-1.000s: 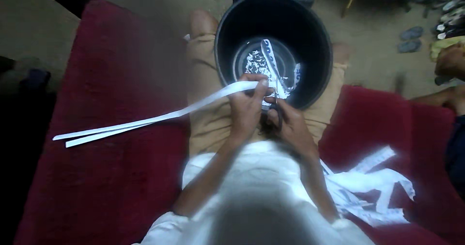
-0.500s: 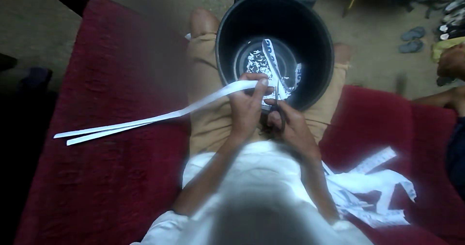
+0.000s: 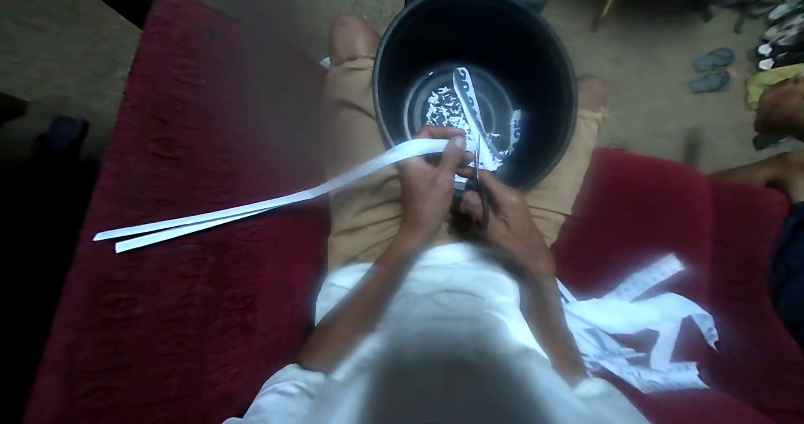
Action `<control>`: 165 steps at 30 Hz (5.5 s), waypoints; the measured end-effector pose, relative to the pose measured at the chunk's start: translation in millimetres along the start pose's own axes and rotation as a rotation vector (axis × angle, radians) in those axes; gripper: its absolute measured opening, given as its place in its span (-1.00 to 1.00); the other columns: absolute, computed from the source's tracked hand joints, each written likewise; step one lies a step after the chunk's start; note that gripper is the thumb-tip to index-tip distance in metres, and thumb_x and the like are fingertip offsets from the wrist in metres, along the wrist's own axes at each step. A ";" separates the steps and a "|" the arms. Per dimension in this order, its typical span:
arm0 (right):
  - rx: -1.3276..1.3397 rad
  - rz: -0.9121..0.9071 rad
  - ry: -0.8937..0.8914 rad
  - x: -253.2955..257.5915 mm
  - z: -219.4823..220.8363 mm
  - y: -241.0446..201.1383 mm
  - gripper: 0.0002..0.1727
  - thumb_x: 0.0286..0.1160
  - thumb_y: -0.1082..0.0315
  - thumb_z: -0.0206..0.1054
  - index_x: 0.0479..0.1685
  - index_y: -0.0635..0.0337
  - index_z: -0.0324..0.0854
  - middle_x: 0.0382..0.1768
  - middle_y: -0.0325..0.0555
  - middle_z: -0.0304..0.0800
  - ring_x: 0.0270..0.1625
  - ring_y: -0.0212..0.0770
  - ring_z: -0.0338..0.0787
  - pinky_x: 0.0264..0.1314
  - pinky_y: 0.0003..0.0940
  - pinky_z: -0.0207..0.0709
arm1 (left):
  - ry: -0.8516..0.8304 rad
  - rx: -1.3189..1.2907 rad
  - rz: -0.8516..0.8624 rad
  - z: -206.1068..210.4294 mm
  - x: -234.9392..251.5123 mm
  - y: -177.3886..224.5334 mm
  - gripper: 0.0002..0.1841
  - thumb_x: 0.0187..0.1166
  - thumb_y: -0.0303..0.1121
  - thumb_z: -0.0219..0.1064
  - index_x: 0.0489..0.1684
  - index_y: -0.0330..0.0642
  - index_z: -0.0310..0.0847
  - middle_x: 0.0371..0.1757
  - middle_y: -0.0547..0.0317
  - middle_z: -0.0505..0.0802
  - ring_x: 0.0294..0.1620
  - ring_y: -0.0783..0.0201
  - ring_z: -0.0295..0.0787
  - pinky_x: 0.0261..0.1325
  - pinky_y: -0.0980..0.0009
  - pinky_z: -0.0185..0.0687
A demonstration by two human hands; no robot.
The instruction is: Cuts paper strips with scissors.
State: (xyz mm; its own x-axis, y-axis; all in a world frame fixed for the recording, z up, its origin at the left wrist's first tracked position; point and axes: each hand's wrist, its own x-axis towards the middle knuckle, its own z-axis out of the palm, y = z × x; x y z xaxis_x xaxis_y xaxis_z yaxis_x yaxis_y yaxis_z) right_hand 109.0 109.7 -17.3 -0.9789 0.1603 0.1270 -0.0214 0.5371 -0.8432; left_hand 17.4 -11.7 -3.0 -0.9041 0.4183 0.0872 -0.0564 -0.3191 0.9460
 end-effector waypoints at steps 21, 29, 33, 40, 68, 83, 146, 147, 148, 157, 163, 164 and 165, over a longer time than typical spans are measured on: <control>0.064 0.013 0.023 -1.1 1.8 3.6 -0.54 0.80 0.02 0.10 0.42 0.13 0.57 -0.49 -0.22 0.64 -0.64 -0.37 0.55 -0.67 -0.43 0.50 | 0.015 0.038 0.000 0.8 -0.4 -0.8 -0.82 0.76 -0.40 0.25 0.19 -0.19 0.59 -0.20 0.19 0.82 -0.35 0.42 0.80 -0.24 0.52 0.79; 0.088 0.075 0.020 -3.6 1.8 3.4 -0.59 0.79 0.08 0.14 0.43 0.06 0.58 -0.48 -0.21 0.65 -0.64 -0.35 0.57 -0.67 -0.41 0.52 | 0.023 0.038 0.016 0.0 0.5 -2.5 -0.83 0.75 -0.41 0.26 0.17 -0.20 0.59 -0.20 0.20 0.82 -0.35 0.43 0.79 -0.22 0.53 0.78; 0.104 0.067 -0.041 -6.2 2.2 3.7 -0.50 0.78 -0.04 0.09 0.47 0.08 0.55 -0.46 -0.25 0.68 -0.61 -0.39 0.56 -0.63 -0.44 0.51 | 0.032 0.033 0.009 0.3 0.4 -1.1 -0.83 0.76 -0.40 0.25 0.17 -0.20 0.60 -0.20 0.20 0.81 -0.37 0.41 0.80 -0.24 0.51 0.80; 0.059 0.005 -0.036 -2.3 3.7 3.7 -0.46 0.80 -0.08 0.06 0.44 0.13 0.54 -0.46 -0.27 0.66 -0.59 -0.40 0.58 -0.60 -0.43 0.54 | 0.036 0.016 -0.001 1.0 -0.4 -1.7 -0.83 0.75 -0.41 0.26 0.17 -0.18 0.60 -0.29 0.21 0.80 -0.42 0.42 0.76 -0.34 0.53 0.77; 0.106 0.010 0.022 -0.3 5.3 4.7 -0.60 0.79 0.08 0.15 0.37 0.13 0.59 -0.47 -0.21 0.66 -0.61 -0.35 0.58 -0.64 -0.41 0.53 | 0.031 0.024 -0.012 2.8 -1.4 -1.3 -0.83 0.75 -0.40 0.26 0.17 -0.18 0.60 -0.26 0.19 0.80 -0.42 0.40 0.78 -0.32 0.51 0.80; 0.065 0.018 -0.016 -0.1 4.8 2.1 -0.53 0.78 -0.04 0.11 0.36 0.11 0.57 -0.50 -0.27 0.65 -0.62 -0.39 0.57 -0.63 -0.43 0.53 | 0.046 0.041 -0.003 4.1 -0.6 -0.6 -0.85 0.74 -0.39 0.28 0.13 -0.15 0.62 -0.32 0.21 0.76 -0.46 0.42 0.73 -0.39 0.55 0.75; 0.088 0.079 0.068 -3.3 -2.2 4.2 -0.62 0.81 0.13 0.14 0.44 0.06 0.57 -0.51 -0.22 0.64 -0.68 -0.35 0.52 -0.73 -0.46 0.44 | 0.028 0.032 0.016 -6.2 4.4 -3.0 -0.84 0.73 -0.42 0.28 0.15 -0.23 0.59 -0.11 0.16 0.85 -0.20 0.37 0.87 -0.01 0.43 0.84; 0.100 0.089 0.068 -3.3 -2.1 4.0 -0.62 0.80 0.15 0.15 0.44 0.06 0.57 -0.50 -0.22 0.65 -0.69 -0.35 0.52 -0.73 -0.46 0.44 | 0.030 0.029 0.014 -5.8 4.4 -2.5 -0.84 0.73 -0.43 0.28 0.15 -0.23 0.59 -0.12 0.16 0.85 -0.20 0.37 0.87 -0.01 0.43 0.84; 0.111 0.099 0.069 -3.6 -1.8 3.9 -0.62 0.79 0.17 0.16 0.45 0.05 0.57 -0.49 -0.21 0.65 -0.68 -0.35 0.52 -0.73 -0.47 0.44 | 0.032 0.030 0.013 -5.6 4.4 -2.2 -0.84 0.74 -0.43 0.28 0.15 -0.23 0.59 -0.12 0.16 0.85 -0.21 0.37 0.87 -0.02 0.44 0.84; 0.175 0.119 -0.025 -7.7 -5.6 6.5 -0.43 0.77 -0.12 0.06 0.56 0.01 0.48 -0.36 -0.25 0.71 -0.61 -0.35 0.55 -0.66 -0.42 0.50 | 0.105 -0.111 0.045 -3.8 19.1 -13.3 -0.91 0.68 -0.58 0.26 -0.01 -0.42 0.58 -0.21 -0.07 0.89 -0.22 0.12 0.93 0.00 0.21 0.91; 0.147 0.098 -0.028 -6.1 -4.6 6.5 -0.44 0.77 -0.11 0.09 0.55 0.04 0.50 -0.39 -0.24 0.70 -0.63 -0.34 0.55 -0.67 -0.40 0.50 | 0.114 -0.137 0.013 -3.3 18.7 -11.9 -0.91 0.68 -0.57 0.26 0.00 -0.40 0.57 -0.22 -0.07 0.89 -0.22 0.13 0.93 -0.01 0.23 0.90; 0.139 0.093 -0.026 -5.9 -4.5 6.4 -0.44 0.77 -0.10 0.09 0.54 0.04 0.50 -0.40 -0.24 0.70 -0.63 -0.34 0.55 -0.67 -0.40 0.50 | 0.115 -0.141 0.014 -3.0 18.6 -12.0 -0.91 0.68 -0.57 0.27 0.00 -0.41 0.58 -0.22 -0.07 0.89 -0.22 0.12 0.93 -0.01 0.23 0.90; 0.130 0.090 -0.025 -5.7 -4.3 6.4 -0.44 0.77 -0.10 0.09 0.54 0.04 0.51 -0.41 -0.24 0.69 -0.63 -0.34 0.55 -0.67 -0.40 0.50 | 0.112 -0.140 0.017 -3.0 18.1 -11.9 -0.90 0.68 -0.57 0.27 0.00 -0.41 0.58 -0.22 -0.07 0.89 -0.22 0.12 0.93 -0.01 0.23 0.90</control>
State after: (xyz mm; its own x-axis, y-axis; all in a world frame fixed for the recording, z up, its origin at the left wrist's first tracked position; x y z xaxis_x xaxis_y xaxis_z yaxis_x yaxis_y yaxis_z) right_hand 115.3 115.8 -21.2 -0.9827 0.1814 0.0366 0.0417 0.4099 -0.9112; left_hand 0.4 -2.9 -13.6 -0.9466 0.3168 0.0599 -0.0922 -0.4442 0.8911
